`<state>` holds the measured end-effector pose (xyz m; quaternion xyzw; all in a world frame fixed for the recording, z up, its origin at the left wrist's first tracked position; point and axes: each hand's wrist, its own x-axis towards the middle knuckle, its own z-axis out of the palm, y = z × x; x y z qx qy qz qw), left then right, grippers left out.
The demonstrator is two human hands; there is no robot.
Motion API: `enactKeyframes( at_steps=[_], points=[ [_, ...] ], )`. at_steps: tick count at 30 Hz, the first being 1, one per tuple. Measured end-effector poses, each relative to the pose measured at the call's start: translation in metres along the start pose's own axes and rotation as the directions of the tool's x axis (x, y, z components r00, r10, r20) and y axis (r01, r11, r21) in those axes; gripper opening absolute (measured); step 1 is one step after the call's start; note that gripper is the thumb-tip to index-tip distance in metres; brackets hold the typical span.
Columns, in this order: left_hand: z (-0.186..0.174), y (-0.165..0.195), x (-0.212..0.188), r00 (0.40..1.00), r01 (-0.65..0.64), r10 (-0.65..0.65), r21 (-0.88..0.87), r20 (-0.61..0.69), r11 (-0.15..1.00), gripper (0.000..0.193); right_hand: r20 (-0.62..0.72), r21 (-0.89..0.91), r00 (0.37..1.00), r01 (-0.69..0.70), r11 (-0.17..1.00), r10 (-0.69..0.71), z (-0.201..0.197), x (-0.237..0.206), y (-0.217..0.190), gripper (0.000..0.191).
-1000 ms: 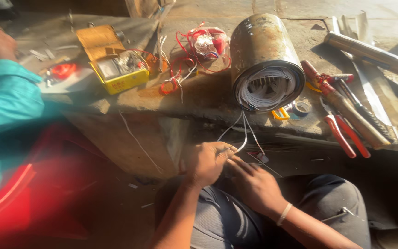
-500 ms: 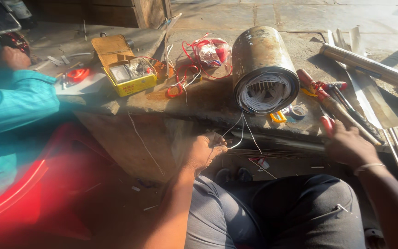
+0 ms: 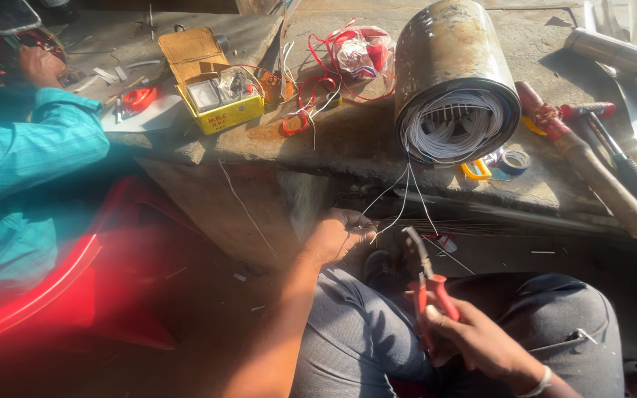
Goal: The person strips insulation from several colored wires using pliers, twists the exposed strands, and then wraps the connections with blue electrical tape. A second person works on a motor stator in the background.
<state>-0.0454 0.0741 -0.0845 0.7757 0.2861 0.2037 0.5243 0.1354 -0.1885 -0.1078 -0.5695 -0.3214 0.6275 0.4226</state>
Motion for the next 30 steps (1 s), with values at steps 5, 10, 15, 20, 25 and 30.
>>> enactKeyframes(
  at_steps=[5, 10, 15, 20, 25, 30],
  points=[
    [-0.004, 0.004, -0.004, 0.998, 0.064, -0.065, 0.054, 0.017, 0.996, 0.026, 0.055, 0.021, 0.996, -0.072, 0.997, 0.070, 0.023, 0.015, -0.007, 0.045],
    [-0.005, 0.005, -0.005, 0.999, 0.046, -0.047, 0.074, 0.015, 0.996, 0.024, 0.024, -0.123, 0.995, -0.089, 0.988, 0.093, 0.017, 0.020, -0.022, 0.047],
    [-0.005, 0.010, -0.008, 0.995, 0.097, -0.094, 0.113, -0.029, 0.989, 0.026, 0.027, -0.296, 0.999, -0.013, 0.955, 0.021, 0.014, 0.021, -0.029, 0.051],
    [-0.004, 0.017, -0.012, 0.997, -0.010, 0.027, 0.219, -0.074, 0.976, 0.027, 0.007, -0.324, 0.999, -0.040, 0.945, 0.044, 0.017, 0.020, -0.026, 0.054],
    [0.006, 0.037, -0.015, 0.990, -0.018, 0.049, 0.226, -0.131, 0.974, 0.022, 0.014, 0.040, 1.000, 0.004, 0.999, -0.005, 0.030, 0.018, -0.013, 0.073],
    [0.009, 0.064, -0.026, 0.981, -0.043, 0.086, 0.233, -0.176, 0.971, 0.014, -0.031, -0.096, 0.999, 0.024, 0.995, -0.027, 0.036, 0.019, -0.017, 0.076]
  ],
)
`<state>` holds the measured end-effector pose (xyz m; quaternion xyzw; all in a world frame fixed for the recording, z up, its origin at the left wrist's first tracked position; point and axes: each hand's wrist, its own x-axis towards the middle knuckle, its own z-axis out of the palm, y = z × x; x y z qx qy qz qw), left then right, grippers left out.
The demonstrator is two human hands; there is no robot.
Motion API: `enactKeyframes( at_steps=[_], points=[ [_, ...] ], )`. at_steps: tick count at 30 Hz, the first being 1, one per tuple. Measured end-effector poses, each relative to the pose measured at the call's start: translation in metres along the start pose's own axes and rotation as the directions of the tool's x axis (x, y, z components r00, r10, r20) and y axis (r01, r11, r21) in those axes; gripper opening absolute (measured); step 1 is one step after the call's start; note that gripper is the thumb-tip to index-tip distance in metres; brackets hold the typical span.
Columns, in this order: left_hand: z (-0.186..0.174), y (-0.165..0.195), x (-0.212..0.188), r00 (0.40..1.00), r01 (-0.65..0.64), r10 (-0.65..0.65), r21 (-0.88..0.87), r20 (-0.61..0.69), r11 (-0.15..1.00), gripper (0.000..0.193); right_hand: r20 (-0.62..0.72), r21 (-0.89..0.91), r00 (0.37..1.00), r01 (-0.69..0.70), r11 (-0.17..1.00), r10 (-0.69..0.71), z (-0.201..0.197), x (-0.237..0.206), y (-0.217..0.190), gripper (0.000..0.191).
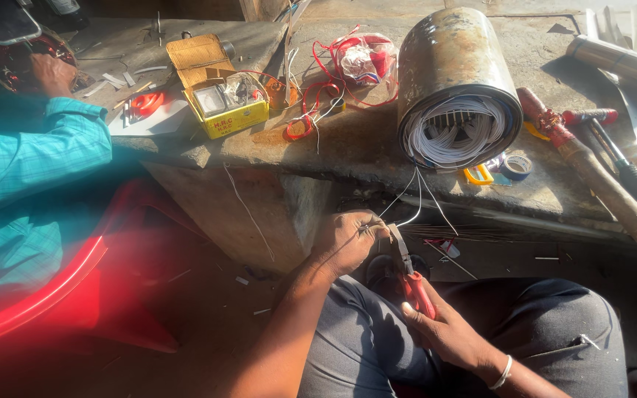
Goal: The person strips insulation from several colored wires using pliers, twists the exposed strands, and then wraps the connections with blue electrical tape. A second person works on a motor stator in the background.
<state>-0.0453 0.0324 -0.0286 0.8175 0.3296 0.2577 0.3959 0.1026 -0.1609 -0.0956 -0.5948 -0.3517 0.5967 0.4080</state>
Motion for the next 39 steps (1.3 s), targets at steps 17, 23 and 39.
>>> enactKeyframes(
  at_steps=[17, 23, 39],
  points=[
    [-0.012, 0.009, -0.015, 0.913, -0.335, 0.357, 0.138, -0.196, 0.932, 0.007, 0.080, -0.551, 0.950, -0.210, 0.808, 0.302, -0.062, -0.019, -0.074, 0.041],
    [-0.015, 0.018, -0.020, 0.800, -0.558, 0.584, 0.184, -0.140, 0.809, 0.010, 0.019, -0.091, 1.000, -0.012, 0.996, 0.014, -0.032, -0.012, 0.006, 0.046],
    [0.004, -0.010, -0.003, 0.972, 0.212, -0.224, -0.704, 0.077, 0.678, 0.021, -0.094, -0.358, 0.974, 0.159, 0.920, -0.205, 0.002, 0.012, -0.022, 0.050]
  ],
)
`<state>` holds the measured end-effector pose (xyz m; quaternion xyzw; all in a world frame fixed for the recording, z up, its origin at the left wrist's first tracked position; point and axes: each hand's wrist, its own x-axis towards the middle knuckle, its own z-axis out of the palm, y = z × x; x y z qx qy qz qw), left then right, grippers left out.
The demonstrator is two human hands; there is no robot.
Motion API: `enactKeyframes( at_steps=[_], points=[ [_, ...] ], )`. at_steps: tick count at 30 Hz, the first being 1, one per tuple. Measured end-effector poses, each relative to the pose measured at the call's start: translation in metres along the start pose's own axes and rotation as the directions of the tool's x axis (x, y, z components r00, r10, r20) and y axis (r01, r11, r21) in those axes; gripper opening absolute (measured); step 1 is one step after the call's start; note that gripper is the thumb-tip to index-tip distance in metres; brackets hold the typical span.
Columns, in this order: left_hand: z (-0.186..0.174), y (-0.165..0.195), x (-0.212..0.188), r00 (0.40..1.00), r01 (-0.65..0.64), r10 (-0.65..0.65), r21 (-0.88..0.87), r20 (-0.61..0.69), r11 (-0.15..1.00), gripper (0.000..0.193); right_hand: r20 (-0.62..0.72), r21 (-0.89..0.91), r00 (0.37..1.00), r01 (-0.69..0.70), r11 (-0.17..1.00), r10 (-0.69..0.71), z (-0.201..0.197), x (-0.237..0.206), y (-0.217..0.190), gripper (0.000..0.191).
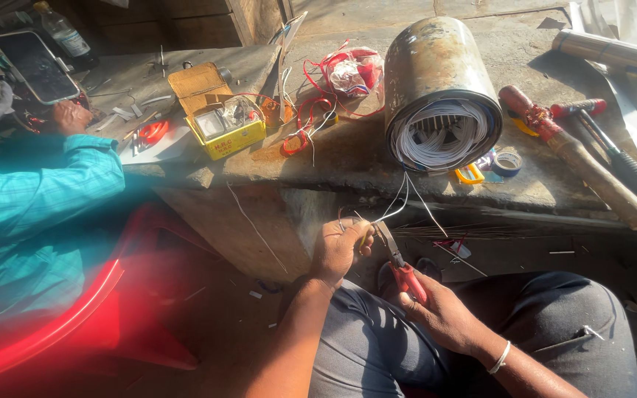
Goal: The person strips insulation from several colored wires using pliers, twists the exposed strands, and then wraps the connections with blue electrical tape. A second person works on a motor stator in the background.
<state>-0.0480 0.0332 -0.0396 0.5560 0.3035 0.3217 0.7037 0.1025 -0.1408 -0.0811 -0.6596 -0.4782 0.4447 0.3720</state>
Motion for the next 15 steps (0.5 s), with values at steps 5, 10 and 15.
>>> enactKeyframes(
  at_steps=[5, 10, 15],
  points=[
    [-0.003, -0.004, 0.002, 0.994, -0.081, 0.077, 0.045, 0.074, 0.996, 0.025, -0.048, -0.132, 0.997, 0.056, 0.990, -0.063, 0.005, 0.005, -0.004, 0.057],
    [0.007, 0.011, -0.009, 0.980, -0.192, 0.201, 0.279, -0.003, 0.941, 0.018, -0.136, -0.248, 0.987, -0.121, 0.961, 0.089, 0.006, -0.001, -0.003, 0.049],
    [0.016, 0.024, -0.028, 0.726, -0.574, 0.668, 0.676, 0.160, 0.462, 0.009, 0.041, 0.100, 0.996, -0.088, 0.991, 0.084, -0.019, -0.024, -0.029, 0.039]
  ],
)
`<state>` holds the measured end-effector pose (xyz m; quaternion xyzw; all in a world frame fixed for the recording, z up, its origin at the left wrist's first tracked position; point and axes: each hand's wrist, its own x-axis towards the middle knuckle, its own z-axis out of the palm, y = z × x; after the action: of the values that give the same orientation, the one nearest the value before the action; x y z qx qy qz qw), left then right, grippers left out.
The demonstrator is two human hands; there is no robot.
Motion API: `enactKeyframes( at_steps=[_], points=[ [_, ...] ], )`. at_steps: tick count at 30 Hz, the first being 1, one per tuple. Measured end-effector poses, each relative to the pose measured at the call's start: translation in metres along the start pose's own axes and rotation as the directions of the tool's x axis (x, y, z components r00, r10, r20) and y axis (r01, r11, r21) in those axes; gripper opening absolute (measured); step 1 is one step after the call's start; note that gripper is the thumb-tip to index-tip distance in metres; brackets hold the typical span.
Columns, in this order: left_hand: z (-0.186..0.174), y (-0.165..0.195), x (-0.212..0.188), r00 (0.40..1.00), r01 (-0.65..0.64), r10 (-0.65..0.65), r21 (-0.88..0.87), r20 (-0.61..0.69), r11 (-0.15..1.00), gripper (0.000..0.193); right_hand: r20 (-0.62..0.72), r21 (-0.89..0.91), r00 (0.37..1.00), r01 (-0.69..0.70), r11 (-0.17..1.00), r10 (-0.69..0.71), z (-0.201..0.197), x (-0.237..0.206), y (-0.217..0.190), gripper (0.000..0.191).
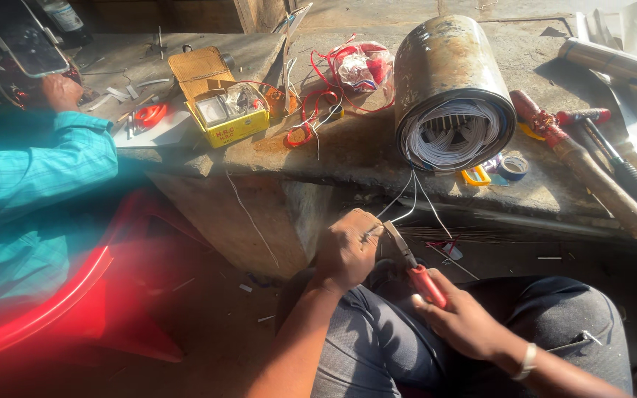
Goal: The person strips insulation from several colored wires using pliers, twists the exposed strands, and then wraps the connections with blue electrical tape. A second person works on a motor stator in the background.
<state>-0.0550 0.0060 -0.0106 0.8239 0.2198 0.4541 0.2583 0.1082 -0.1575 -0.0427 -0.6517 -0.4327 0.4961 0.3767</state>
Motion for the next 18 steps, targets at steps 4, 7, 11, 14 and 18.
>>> enactKeyframes(
  at_steps=[4, 7, 11, 14, 18],
  points=[
    [0.004, 0.008, -0.002, 0.932, -0.361, 0.329, 0.337, 0.150, 0.869, 0.011, 0.241, -0.065, 0.839, -0.487, 0.871, 0.488, -0.054, -0.015, -0.047, 0.043],
    [0.010, 0.009, -0.005, 0.927, -0.372, 0.325, 0.348, 0.186, 0.861, 0.009, 0.189, -0.199, 0.848, -0.461, 0.865, 0.495, -0.071, -0.012, -0.063, 0.040],
    [0.008, 0.003, -0.006, 0.966, -0.255, 0.258, 0.236, 0.016, 0.938, 0.015, 0.156, -0.209, 0.893, -0.388, 0.898, 0.422, -0.060, -0.011, -0.038, 0.044],
    [0.010, -0.003, -0.006, 0.994, -0.082, 0.082, -0.002, -0.073, 0.997, 0.011, 0.070, -0.142, 0.980, -0.173, 0.975, 0.184, -0.037, -0.006, 0.003, 0.055],
    [0.019, -0.022, -0.004, 0.939, 0.343, -0.323, -0.230, 0.119, 0.911, 0.015, -0.114, -0.218, 0.980, 0.132, 0.967, -0.160, -0.013, 0.020, 0.047, 0.059]
  ],
)
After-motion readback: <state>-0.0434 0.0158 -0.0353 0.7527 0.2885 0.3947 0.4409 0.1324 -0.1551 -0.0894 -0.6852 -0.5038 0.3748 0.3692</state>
